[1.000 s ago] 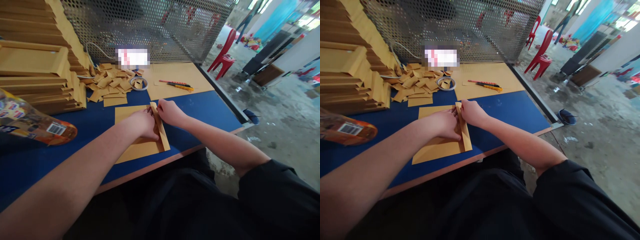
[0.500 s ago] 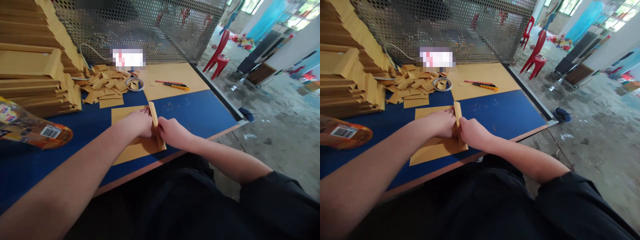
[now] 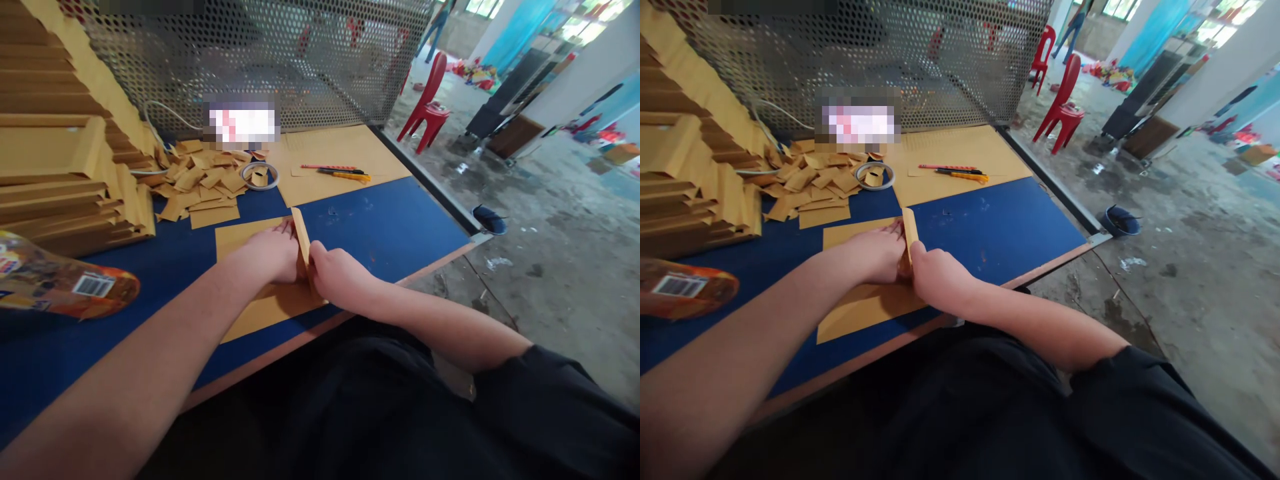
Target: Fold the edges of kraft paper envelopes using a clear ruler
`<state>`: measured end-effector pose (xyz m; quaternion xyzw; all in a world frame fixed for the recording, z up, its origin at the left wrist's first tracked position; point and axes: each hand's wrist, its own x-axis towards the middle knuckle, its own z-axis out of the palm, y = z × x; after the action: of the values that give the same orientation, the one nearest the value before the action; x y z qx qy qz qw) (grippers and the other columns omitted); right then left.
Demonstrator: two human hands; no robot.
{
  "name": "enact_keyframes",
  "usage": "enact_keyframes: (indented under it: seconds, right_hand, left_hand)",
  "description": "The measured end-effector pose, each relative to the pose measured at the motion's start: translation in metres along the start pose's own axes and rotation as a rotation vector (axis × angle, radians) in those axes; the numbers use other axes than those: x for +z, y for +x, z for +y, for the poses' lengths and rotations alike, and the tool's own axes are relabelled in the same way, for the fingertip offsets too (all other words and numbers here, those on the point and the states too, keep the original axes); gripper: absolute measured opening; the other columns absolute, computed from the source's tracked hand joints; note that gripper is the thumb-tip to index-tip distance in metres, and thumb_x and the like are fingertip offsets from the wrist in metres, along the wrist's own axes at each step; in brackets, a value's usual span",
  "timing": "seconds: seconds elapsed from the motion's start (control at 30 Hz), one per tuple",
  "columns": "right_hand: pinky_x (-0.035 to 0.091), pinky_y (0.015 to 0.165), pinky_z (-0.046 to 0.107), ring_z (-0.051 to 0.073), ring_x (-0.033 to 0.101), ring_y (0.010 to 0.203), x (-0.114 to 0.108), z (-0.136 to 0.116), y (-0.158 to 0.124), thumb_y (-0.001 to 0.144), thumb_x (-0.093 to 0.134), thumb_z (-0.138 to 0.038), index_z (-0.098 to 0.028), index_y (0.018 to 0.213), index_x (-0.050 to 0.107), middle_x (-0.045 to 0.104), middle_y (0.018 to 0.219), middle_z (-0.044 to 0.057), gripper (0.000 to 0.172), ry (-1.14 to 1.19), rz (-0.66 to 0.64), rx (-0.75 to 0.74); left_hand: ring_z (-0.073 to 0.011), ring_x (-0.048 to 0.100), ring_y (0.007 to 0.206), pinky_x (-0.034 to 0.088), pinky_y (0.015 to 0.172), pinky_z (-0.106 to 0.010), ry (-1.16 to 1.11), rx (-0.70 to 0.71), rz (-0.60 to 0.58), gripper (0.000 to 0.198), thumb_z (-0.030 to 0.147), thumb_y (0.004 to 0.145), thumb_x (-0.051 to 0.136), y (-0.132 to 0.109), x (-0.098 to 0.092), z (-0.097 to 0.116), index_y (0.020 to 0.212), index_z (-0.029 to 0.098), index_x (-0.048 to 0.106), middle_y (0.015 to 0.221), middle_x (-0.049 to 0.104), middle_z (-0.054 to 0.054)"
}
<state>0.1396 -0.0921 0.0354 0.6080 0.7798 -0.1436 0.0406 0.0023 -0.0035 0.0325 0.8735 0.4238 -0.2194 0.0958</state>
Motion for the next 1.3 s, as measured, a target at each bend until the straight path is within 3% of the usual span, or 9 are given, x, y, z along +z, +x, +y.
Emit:
enact_keyframes:
  seconds: [0.17, 0.33, 0.43, 0.53, 0.7, 0.83, 1.0, 1.17, 1.3]
  right_hand:
    - [0.046, 0.067, 0.032, 0.026, 0.077, 0.090, -0.011, 0.008, 0.046, 0.113, 0.040, -0.017, -0.009, 0.133, 0.051, 0.081, 0.104, 0.019, 0.024, -0.006, 0.086, 0.017]
    - [0.042, 0.068, 0.030, 0.024, 0.076, 0.094, -0.021, 0.018, 0.095, 0.112, 0.042, -0.016, -0.012, 0.124, 0.060, 0.081, 0.109, 0.018, 0.022, 0.033, 0.172, -0.002]
    - [0.040, 0.070, 0.030, 0.023, 0.076, 0.096, -0.026, 0.022, 0.115, 0.112, 0.046, -0.017, -0.013, 0.123, 0.063, 0.081, 0.110, 0.016, 0.021, 0.041, 0.189, -0.015]
    - [0.040, 0.072, 0.030, 0.023, 0.075, 0.098, -0.030, 0.023, 0.125, 0.112, 0.048, -0.021, -0.014, 0.121, 0.064, 0.081, 0.110, 0.014, 0.020, 0.038, 0.189, -0.037]
    - [0.040, 0.072, 0.031, 0.024, 0.074, 0.097, -0.031, 0.020, 0.127, 0.113, 0.046, -0.022, -0.014, 0.121, 0.065, 0.081, 0.111, 0.014, 0.022, 0.025, 0.174, -0.040]
    - [0.039, 0.071, 0.031, 0.024, 0.074, 0.095, -0.032, 0.022, 0.121, 0.112, 0.047, -0.019, -0.012, 0.121, 0.065, 0.081, 0.109, 0.016, 0.021, 0.039, 0.162, -0.015]
    - [0.038, 0.069, 0.030, 0.023, 0.073, 0.091, -0.033, 0.023, 0.111, 0.112, 0.047, -0.019, -0.014, 0.115, 0.066, 0.080, 0.104, 0.015, 0.020, 0.065, 0.144, -0.040]
    - [0.033, 0.061, 0.030, 0.021, 0.069, 0.077, -0.031, 0.020, 0.098, 0.110, 0.046, -0.021, -0.016, 0.117, 0.065, 0.080, 0.098, 0.014, 0.020, 0.101, 0.061, -0.009]
    - [0.030, 0.059, 0.031, 0.020, 0.066, 0.070, -0.028, 0.018, 0.081, 0.111, 0.043, -0.019, -0.015, 0.122, 0.063, 0.080, 0.094, 0.013, 0.023, 0.102, 0.008, -0.033]
  left_hand:
    - [-0.0449, 0.029, 0.169, 0.025, 0.138, -0.044, 0.040, 0.009, -0.031, 0.109, 0.054, 0.085, 0.076, -0.004, -0.005, 0.002, 0.167, -0.006, 0.037, 0.181, 0.024, -0.031]
    - [-0.0444, 0.028, 0.169, 0.030, 0.136, -0.046, 0.068, 0.023, -0.028, 0.113, 0.062, 0.082, 0.077, -0.006, -0.007, 0.002, 0.169, 0.000, 0.040, 0.178, 0.036, -0.029]
    - [-0.0463, 0.038, 0.165, 0.036, 0.132, -0.048, 0.089, 0.049, -0.003, 0.106, 0.065, 0.082, 0.075, -0.007, -0.007, 0.001, 0.163, 0.002, 0.050, 0.172, 0.047, -0.030]
    - [-0.0469, 0.043, 0.161, 0.039, 0.130, -0.048, 0.119, 0.066, -0.003, 0.105, 0.067, 0.082, 0.073, -0.009, -0.007, 0.001, 0.158, -0.003, 0.055, 0.170, 0.046, -0.034]
    - [-0.0451, 0.041, 0.163, 0.037, 0.131, -0.047, 0.090, 0.041, -0.016, 0.115, 0.069, 0.083, 0.071, -0.009, -0.006, 0.001, 0.163, -0.009, 0.043, 0.173, 0.040, -0.035]
    - [-0.0441, 0.029, 0.170, 0.029, 0.136, -0.048, 0.049, 0.043, -0.022, 0.125, 0.074, 0.081, 0.072, -0.006, -0.003, -0.001, 0.169, -0.006, 0.034, 0.179, 0.029, -0.033]
    - [-0.0439, 0.021, 0.172, 0.021, 0.139, -0.049, 0.056, 0.047, -0.027, 0.122, 0.073, 0.082, 0.073, -0.004, 0.000, -0.002, 0.171, 0.001, 0.034, 0.182, 0.022, -0.028]
    - [-0.0454, 0.020, 0.172, 0.019, 0.140, -0.049, 0.038, 0.051, -0.074, 0.121, 0.071, 0.083, 0.071, -0.006, -0.001, -0.002, 0.171, -0.002, 0.033, 0.181, 0.022, -0.028]
    - [-0.0450, 0.022, 0.171, 0.020, 0.140, -0.052, 0.035, 0.052, -0.093, 0.116, 0.070, 0.083, 0.070, -0.006, -0.001, -0.003, 0.172, 0.004, 0.035, 0.182, 0.026, -0.024]
